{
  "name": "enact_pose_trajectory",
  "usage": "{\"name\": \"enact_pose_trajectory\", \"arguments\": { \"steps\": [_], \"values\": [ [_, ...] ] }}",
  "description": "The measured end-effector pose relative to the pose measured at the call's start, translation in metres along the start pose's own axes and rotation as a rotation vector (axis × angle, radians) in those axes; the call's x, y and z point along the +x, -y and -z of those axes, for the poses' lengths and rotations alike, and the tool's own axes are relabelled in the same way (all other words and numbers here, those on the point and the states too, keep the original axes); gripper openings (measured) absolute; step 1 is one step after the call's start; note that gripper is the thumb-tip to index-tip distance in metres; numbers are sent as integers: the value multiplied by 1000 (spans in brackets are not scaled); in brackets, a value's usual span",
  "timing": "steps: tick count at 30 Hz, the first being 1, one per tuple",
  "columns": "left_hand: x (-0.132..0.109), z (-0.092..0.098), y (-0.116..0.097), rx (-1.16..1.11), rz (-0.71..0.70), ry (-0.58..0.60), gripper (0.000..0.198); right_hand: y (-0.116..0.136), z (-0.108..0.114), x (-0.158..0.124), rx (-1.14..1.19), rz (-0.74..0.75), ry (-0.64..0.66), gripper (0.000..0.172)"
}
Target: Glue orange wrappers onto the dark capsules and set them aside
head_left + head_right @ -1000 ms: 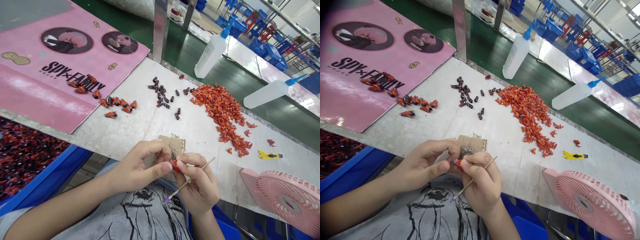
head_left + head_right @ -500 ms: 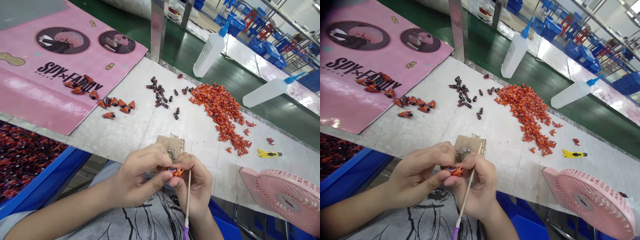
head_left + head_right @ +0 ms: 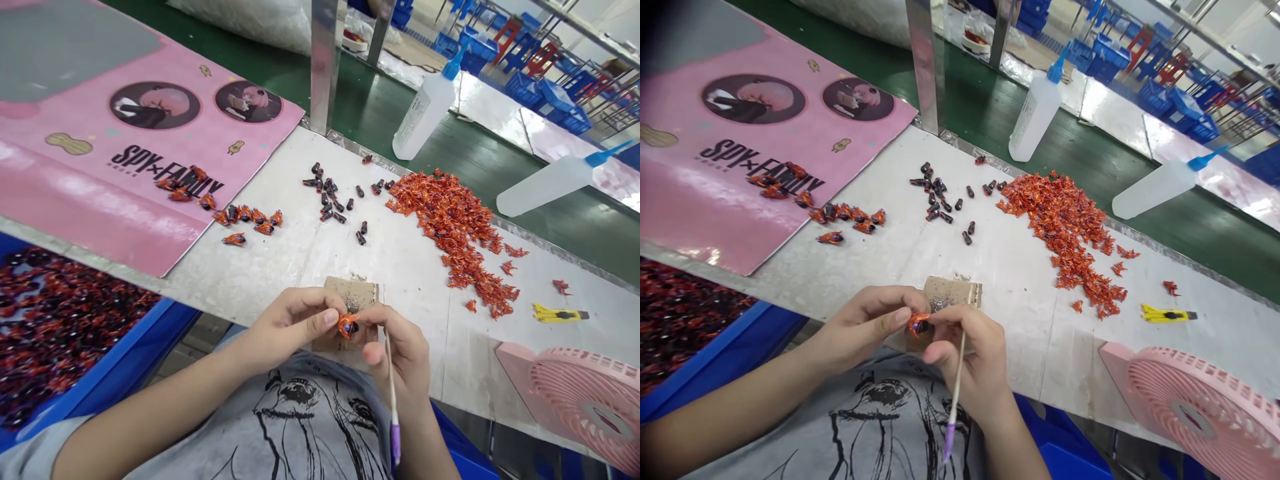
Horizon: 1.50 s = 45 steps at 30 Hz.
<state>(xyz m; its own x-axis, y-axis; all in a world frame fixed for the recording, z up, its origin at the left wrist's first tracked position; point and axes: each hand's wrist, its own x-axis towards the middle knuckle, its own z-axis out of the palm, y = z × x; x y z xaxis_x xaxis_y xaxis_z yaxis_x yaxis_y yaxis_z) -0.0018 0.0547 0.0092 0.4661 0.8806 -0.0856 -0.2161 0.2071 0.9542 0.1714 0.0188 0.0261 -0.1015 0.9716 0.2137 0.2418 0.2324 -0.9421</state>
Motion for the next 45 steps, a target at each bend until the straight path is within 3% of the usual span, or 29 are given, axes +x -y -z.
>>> {"name": "enact_pose_trajectory", "arguments": {
  "steps": [4,8,11,14,17,20,23,26,31,36,39,42,45],
  "values": [
    [4,13,-3,138,-39,1,42,-15,13,-3,-33,-12,-56,42],
    [10,48,-18,843,-207,-146,25,-31,26,-12,-70,-60,-145,41],
    [17,80,-26,1322,-187,-237,28,-39,31,-19,-23,-131,-199,59],
    [24,101,-30,1620,-130,-261,32,-42,31,-22,132,-163,-345,78],
    [33,105,-34,1790,-127,-305,34,-40,28,-20,269,-161,-538,78],
    [50,93,-35,1801,-172,-333,29,-37,27,-19,326,-117,-635,68],
    [74,72,-32,1782,-190,-237,20,-36,26,-21,319,-117,-501,63],
    [99,51,-26,1864,-115,-147,20,-38,19,-21,300,-151,-344,62],
    [119,38,-18,1876,-99,-120,35,-41,-1,-16,226,-192,-320,63],
    [110,45,-14,1856,-126,-111,36,-43,-9,-13,76,-280,-324,65],
    [95,53,-10,1793,-221,-134,34,-44,-10,-14,-4,-280,-287,66],
    [73,59,-7,1545,-380,-170,27,-43,-10,-13,-111,-211,-261,64],
    [49,57,-4,1110,-461,-234,18,-41,-10,-12,-181,-148,-248,64]
  ]
}}
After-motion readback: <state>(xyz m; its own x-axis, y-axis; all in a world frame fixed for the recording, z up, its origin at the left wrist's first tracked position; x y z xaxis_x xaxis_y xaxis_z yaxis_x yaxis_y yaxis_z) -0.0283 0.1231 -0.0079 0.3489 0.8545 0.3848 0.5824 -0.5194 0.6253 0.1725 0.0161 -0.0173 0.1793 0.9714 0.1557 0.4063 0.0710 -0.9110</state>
